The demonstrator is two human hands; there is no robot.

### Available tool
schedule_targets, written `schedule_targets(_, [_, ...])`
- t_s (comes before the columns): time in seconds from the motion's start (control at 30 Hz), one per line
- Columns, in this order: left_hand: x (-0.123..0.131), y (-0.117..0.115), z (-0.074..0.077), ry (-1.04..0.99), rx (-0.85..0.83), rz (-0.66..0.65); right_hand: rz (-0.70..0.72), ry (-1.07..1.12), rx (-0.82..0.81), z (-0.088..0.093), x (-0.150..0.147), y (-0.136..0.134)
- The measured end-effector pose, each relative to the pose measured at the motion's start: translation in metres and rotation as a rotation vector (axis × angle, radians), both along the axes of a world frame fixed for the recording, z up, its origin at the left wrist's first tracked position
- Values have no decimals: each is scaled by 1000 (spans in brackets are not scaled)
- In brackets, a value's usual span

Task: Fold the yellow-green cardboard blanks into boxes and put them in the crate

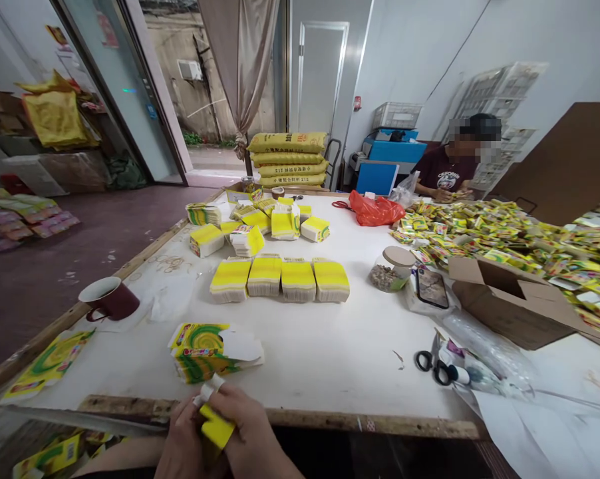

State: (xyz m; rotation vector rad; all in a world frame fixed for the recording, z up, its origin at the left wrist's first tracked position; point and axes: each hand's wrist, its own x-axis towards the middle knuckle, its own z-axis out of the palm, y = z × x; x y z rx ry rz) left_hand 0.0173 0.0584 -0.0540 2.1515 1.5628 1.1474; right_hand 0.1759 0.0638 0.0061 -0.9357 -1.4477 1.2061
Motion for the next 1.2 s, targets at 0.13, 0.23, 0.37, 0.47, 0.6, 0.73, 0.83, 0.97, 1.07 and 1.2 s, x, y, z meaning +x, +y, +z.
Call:
schedule_targets(0.13, [-26, -3, 12, 104, -51, -19, -24, -81, 89, 2, -1, 0])
schedule_targets(0.23, [-44, -2, 24, 93, -63, 30, 199, -287, 161, 4, 2, 2])
schedule_targets(0.37, [-54, 5, 41, 108, -25, 1, 283, -387, 184, 14, 13, 12])
schedule_targets(0.47, [-54, 9, 48, 108, -13, -62, 323, -385, 202, 21, 18, 19])
schedule_targets(0.6, [-47, 10, 53, 94, 72, 2, 257, -316, 166, 22, 5, 19])
schedule_targets(0.73, [-52, 2, 79, -55, -21, 67, 213, -156, 146, 20, -4, 13])
schedule_targets(0.83, [-72, -4, 106, -231, 8, 507, 40, -208, 121, 17, 8, 16])
schedule_targets(0.97, [-91, -11, 111, -436, 102, 683, -275, -322, 28, 3, 29, 31])
schedule_targets(1.07, [-81, -15, 97, -659, 29, 412, -350, -369, 1, -1, 29, 44])
schedule_targets(1.2, [-50, -8, 85, -858, -145, 163, -354, -511, 49, 2, 11, 68])
